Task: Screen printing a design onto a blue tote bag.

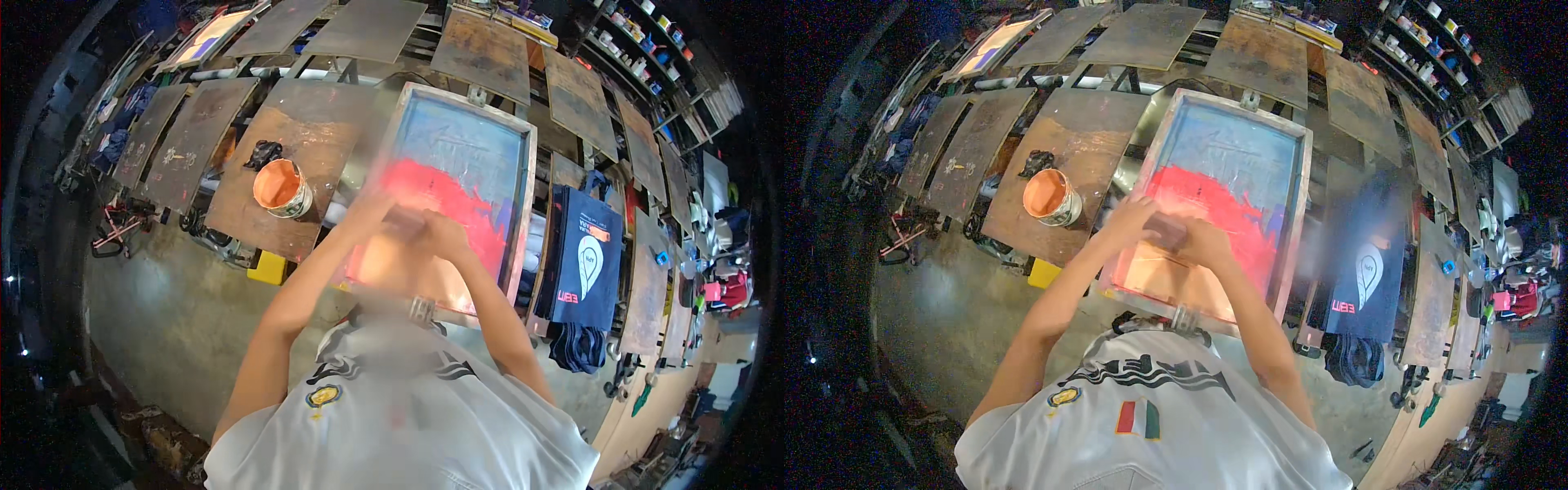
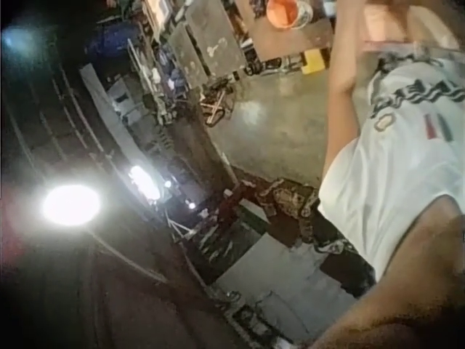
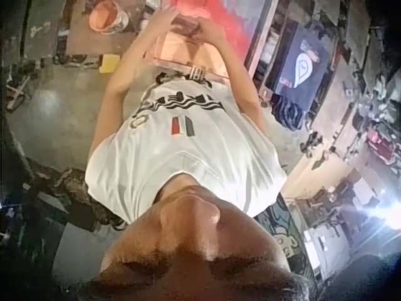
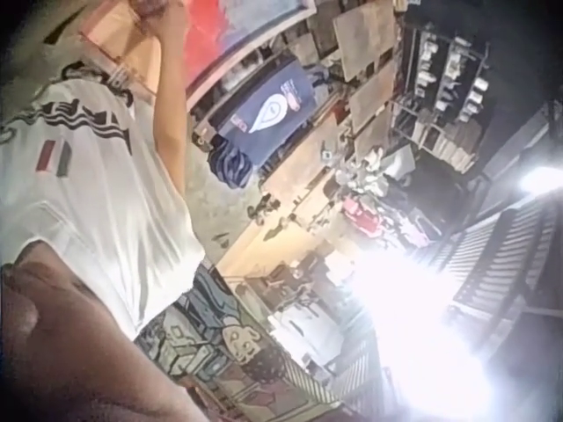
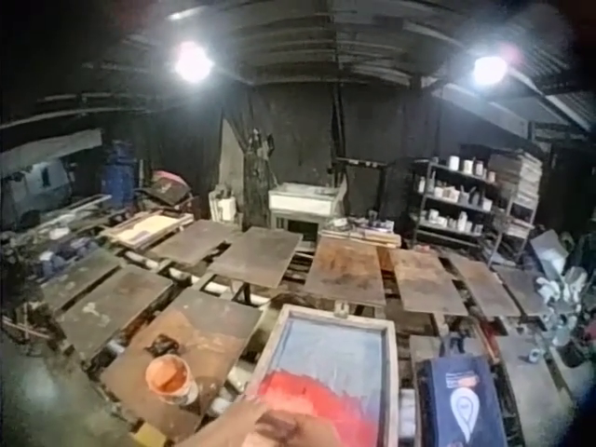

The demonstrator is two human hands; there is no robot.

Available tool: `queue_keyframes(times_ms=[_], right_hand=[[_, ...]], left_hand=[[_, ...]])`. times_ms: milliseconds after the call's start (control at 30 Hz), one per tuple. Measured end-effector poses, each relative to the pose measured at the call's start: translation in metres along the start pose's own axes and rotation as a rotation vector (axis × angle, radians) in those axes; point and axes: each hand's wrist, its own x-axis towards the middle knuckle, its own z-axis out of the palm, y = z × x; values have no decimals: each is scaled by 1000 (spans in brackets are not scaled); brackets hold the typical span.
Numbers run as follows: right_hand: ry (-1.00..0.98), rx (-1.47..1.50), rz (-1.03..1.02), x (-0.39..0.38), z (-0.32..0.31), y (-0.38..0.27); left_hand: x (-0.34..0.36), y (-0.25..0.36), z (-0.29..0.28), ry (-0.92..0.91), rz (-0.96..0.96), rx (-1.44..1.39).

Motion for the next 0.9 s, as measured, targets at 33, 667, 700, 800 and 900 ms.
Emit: queue_keyframes(times_ms=[33, 667, 700, 800, 900], right_hand=[[12, 20, 83, -8, -5, 3], [-11, 8, 494, -35, 9, 19], [-66, 0, 435, -23, 6, 12], [-138, -54, 258, 7, 6, -3], [-140, -119, 88, 15, 11, -14]], left_hand=[[12, 2, 2, -59, 92, 74], [65, 0, 59, -283, 305, -49], [54, -9, 53, -283, 284, -54], [15, -34, 43, -221, 135, -138], [-26, -36, 49, -25, -160, -471]])
